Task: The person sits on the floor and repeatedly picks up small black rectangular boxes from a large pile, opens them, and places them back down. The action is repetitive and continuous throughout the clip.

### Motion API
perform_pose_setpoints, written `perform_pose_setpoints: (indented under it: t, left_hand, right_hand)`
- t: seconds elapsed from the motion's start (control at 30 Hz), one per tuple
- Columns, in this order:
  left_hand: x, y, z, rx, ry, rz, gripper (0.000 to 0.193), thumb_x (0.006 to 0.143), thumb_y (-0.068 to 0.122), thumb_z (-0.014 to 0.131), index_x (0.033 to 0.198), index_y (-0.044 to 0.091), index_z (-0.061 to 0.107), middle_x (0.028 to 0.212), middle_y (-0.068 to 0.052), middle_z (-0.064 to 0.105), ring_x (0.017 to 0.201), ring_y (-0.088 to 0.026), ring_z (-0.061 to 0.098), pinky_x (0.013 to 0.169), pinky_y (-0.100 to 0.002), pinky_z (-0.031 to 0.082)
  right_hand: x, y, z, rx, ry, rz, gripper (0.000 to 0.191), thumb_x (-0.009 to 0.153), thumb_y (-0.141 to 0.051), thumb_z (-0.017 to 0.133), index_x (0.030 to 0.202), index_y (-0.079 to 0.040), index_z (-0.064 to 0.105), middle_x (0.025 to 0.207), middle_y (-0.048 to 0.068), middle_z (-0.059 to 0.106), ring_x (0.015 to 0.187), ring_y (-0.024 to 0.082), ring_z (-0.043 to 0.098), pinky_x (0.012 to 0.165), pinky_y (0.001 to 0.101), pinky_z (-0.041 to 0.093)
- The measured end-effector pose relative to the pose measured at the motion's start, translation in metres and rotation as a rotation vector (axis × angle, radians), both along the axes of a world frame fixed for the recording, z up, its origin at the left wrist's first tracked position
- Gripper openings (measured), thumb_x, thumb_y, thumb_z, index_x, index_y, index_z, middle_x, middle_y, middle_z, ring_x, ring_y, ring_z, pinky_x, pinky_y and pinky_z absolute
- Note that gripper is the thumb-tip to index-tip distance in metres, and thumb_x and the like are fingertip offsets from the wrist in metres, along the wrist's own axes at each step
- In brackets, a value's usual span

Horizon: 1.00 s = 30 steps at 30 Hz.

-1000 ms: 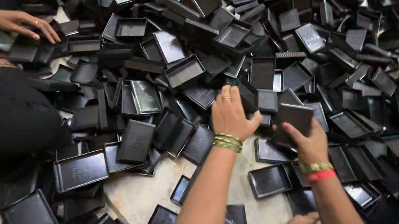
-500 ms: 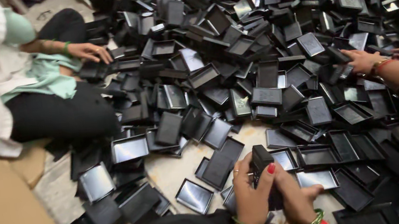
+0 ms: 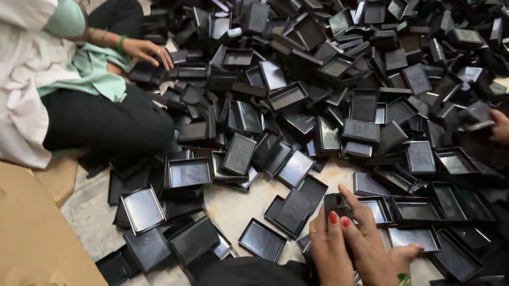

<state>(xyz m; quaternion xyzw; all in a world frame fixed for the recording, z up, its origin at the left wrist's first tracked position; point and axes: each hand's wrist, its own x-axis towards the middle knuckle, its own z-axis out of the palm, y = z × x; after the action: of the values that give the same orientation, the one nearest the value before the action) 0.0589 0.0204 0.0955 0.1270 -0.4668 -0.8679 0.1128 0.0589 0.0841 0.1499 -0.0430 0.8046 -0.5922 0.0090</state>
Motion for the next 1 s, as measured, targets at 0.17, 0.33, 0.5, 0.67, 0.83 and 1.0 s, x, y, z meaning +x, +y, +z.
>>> perform_pose_setpoints:
  t: [0.17,0.33,0.5,0.67,0.83,1.0]
  left_hand:
    - [0.006,-0.008,-0.002,-0.396,0.142,0.025,0.045,0.102,0.039,0.059,0.127,0.001,0.065,0.126,-0.014,0.054,0.117,-0.024,0.055,0.102,-0.035,0.043]
    - [0.005,-0.022,0.009,-0.466,-0.027,-0.059,0.046,0.09,0.044,0.074,0.105,0.001,0.068,0.097,-0.015,0.068,0.088,-0.027,0.068,0.081,-0.035,0.054]
    - [0.014,-0.031,0.002,-0.655,-0.148,0.021,0.04,0.09,0.041,0.074,0.102,0.003,0.071,0.097,-0.017,0.074,0.091,-0.03,0.071,0.082,-0.04,0.055]
    - [0.042,-0.034,-0.041,-1.116,-0.169,0.221,0.072,0.08,0.044,0.081,0.122,-0.009,0.057,0.114,-0.032,0.064,0.11,-0.047,0.061,0.093,-0.05,0.048]
    - [0.029,-0.022,-0.071,-0.532,-0.564,-0.149,0.094,0.075,0.056,0.085,0.138,-0.003,0.047,0.129,-0.023,0.058,0.118,-0.035,0.064,0.102,-0.04,0.051]
    - [-0.003,-0.024,-0.062,-0.316,-0.49,-0.291,0.094,0.076,0.07,0.067,0.137,0.0,0.057,0.13,-0.019,0.07,0.12,-0.028,0.068,0.102,-0.035,0.051]
  right_hand:
    - [-0.019,0.009,-0.029,-0.189,-0.03,0.13,0.059,0.106,-0.038,0.028,0.161,-0.018,0.031,0.145,0.012,0.053,0.132,0.018,0.052,0.114,0.0289,0.034]
    - [-0.026,0.029,-0.021,0.172,0.217,-0.037,0.044,0.101,-0.026,0.051,0.142,-0.008,0.053,0.123,0.012,0.067,0.108,0.018,0.062,0.095,0.0302,0.047]
    - [-0.02,0.027,-0.021,0.398,-0.06,-0.183,0.032,0.099,-0.03,0.063,0.114,-0.003,0.067,0.082,0.018,0.073,0.073,0.027,0.068,0.072,0.0382,0.054]
    - [-0.014,0.034,-0.061,0.684,0.065,-0.019,0.047,0.088,-0.043,0.069,0.12,-0.009,0.066,0.104,0.017,0.072,0.095,0.025,0.069,0.084,0.0365,0.052]
    - [-0.032,0.047,-0.115,0.176,-0.355,0.147,0.068,0.088,-0.047,0.067,0.138,-0.003,0.054,0.124,0.016,0.072,0.111,0.019,0.068,0.095,0.0308,0.053]
    - [-0.041,0.045,-0.12,-0.256,-0.646,0.059,0.063,0.092,-0.044,0.06,0.139,-0.002,0.057,0.127,0.012,0.072,0.112,0.021,0.067,0.096,0.0322,0.052]
